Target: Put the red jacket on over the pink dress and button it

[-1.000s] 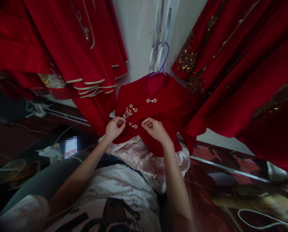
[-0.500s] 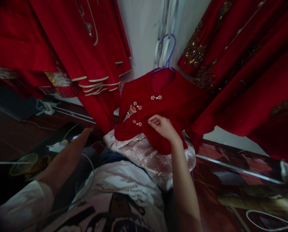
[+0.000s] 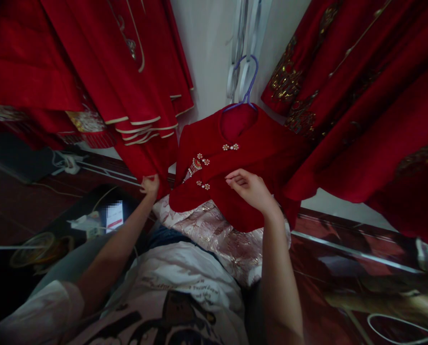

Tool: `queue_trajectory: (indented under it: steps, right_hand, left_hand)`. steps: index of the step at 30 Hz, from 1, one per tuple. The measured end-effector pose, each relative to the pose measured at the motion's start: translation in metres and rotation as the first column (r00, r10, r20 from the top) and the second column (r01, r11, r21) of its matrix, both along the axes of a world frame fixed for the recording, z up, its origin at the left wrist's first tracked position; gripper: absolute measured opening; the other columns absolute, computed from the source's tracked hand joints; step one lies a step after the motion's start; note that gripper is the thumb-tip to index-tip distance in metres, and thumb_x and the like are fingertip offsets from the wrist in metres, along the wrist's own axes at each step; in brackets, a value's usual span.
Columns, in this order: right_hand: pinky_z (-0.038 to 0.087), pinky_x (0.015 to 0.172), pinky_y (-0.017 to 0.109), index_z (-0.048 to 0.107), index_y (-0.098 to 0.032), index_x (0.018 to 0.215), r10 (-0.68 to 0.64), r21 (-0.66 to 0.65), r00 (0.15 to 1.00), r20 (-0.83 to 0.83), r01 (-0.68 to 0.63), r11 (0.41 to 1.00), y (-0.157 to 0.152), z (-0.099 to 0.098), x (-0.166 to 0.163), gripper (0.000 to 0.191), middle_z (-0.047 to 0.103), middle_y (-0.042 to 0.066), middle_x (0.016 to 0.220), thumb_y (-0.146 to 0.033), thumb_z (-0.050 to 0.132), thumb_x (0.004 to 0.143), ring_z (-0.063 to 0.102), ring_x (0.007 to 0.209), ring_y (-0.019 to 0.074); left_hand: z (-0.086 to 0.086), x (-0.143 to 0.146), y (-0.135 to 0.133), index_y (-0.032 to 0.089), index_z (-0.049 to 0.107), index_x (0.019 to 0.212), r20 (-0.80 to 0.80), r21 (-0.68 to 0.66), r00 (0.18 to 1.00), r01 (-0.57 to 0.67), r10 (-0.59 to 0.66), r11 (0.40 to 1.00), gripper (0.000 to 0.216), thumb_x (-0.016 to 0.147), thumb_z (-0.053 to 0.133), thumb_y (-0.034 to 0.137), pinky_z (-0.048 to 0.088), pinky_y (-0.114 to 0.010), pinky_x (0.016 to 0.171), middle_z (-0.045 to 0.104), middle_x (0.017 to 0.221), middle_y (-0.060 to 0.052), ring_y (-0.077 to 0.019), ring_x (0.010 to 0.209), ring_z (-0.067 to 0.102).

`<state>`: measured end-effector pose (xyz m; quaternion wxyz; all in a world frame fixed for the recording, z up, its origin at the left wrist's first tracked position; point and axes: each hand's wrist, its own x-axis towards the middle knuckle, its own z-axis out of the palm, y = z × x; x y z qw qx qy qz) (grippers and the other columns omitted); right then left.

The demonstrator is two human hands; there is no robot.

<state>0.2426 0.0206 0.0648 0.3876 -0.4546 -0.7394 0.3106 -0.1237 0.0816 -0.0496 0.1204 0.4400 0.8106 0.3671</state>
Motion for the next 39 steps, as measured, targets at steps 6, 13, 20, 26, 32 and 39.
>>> queue_trajectory:
  steps: [6, 13, 20, 26, 32, 39]
  right_hand:
    - [0.056, 0.076, 0.032, 0.068, -0.022, 0.097, -0.017, 0.016, 1.000, 0.007, 0.016, 1.000, -0.011, 0.011, 0.009, 0.023, 0.072, 0.006, 0.092, -0.042, 0.064, 0.084, 0.068, 0.083, 0.0183]
    - [0.056, 0.075, 0.032, 0.068, -0.022, 0.097, -0.065, 0.033, 0.998, -0.006, 0.065, 0.997, -0.014, 0.015, 0.020, 0.024, 0.072, 0.006, 0.092, -0.042, 0.063, 0.084, 0.068, 0.084, 0.0186]
    - [0.054, 0.076, 0.031, 0.067, -0.020, 0.098, -0.037, 0.022, 0.999, 0.030, 0.036, 0.999, -0.014, 0.016, 0.015, 0.026, 0.071, 0.005, 0.091, -0.042, 0.061, 0.085, 0.067, 0.083, 0.0166]
    - [0.054, 0.079, 0.032, 0.067, -0.020, 0.098, -0.007, 0.000, 1.000, 0.029, 0.007, 1.000, -0.013, 0.015, 0.010, 0.025, 0.071, 0.005, 0.093, -0.041, 0.061, 0.085, 0.067, 0.085, 0.0170]
    - [0.055, 0.081, 0.034, 0.067, -0.020, 0.099, -0.003, 0.000, 1.000, 0.030, 0.003, 1.000, -0.015, 0.016, 0.008, 0.026, 0.071, 0.006, 0.094, -0.041, 0.061, 0.085, 0.067, 0.087, 0.0178]
    - [0.055, 0.080, 0.034, 0.067, -0.021, 0.098, -0.018, -0.006, 1.000, 0.021, 0.018, 1.000, -0.013, 0.014, 0.012, 0.025, 0.071, 0.005, 0.094, -0.041, 0.061, 0.085, 0.067, 0.087, 0.0177]
  left_hand:
    - [0.009, 0.071, 0.021, 0.021, 0.062, 0.102, 0.083, 0.246, 0.996, 0.009, -0.031, 0.969, 0.020, 0.091, 0.052, 0.035, 0.030, -0.049, 0.113, 0.049, 0.144, -0.011, -0.0255, 0.136, 0.041]
    - [0.070, 0.119, 0.020, 0.020, 0.065, 0.088, -0.083, 0.566, 0.940, 0.318, -0.331, 0.761, 0.009, 0.088, 0.058, 0.026, 0.034, -0.037, 0.108, 0.065, 0.110, -0.006, -0.0202, 0.121, 0.051]
    - [0.076, 0.112, -0.013, 0.020, 0.066, 0.083, -0.184, 0.355, 0.680, 0.719, -0.710, 0.597, 0.004, 0.083, 0.062, 0.020, 0.048, -0.030, 0.079, 0.066, 0.083, -0.001, -0.0147, 0.077, 0.058]
    - [0.045, 0.108, -0.051, 0.021, 0.063, 0.101, -0.328, 0.190, 0.564, 0.825, -0.758, 0.532, 0.019, 0.082, 0.066, 0.023, 0.048, -0.036, 0.088, 0.062, 0.100, -0.004, -0.0195, 0.096, 0.057]
    - [0.044, 0.109, -0.044, 0.023, 0.067, 0.098, -0.557, 0.145, 0.500, 0.845, -0.663, 0.514, 0.014, 0.088, 0.061, 0.031, 0.047, -0.034, 0.084, 0.054, 0.095, -0.005, -0.0198, 0.094, 0.052]
    - [0.052, 0.106, -0.045, 0.019, 0.062, 0.096, -0.645, 0.133, 0.368, 0.917, -0.670, 0.375, 0.018, 0.095, 0.051, 0.032, 0.047, -0.035, 0.088, 0.061, 0.103, -0.006, -0.0184, 0.096, 0.055]
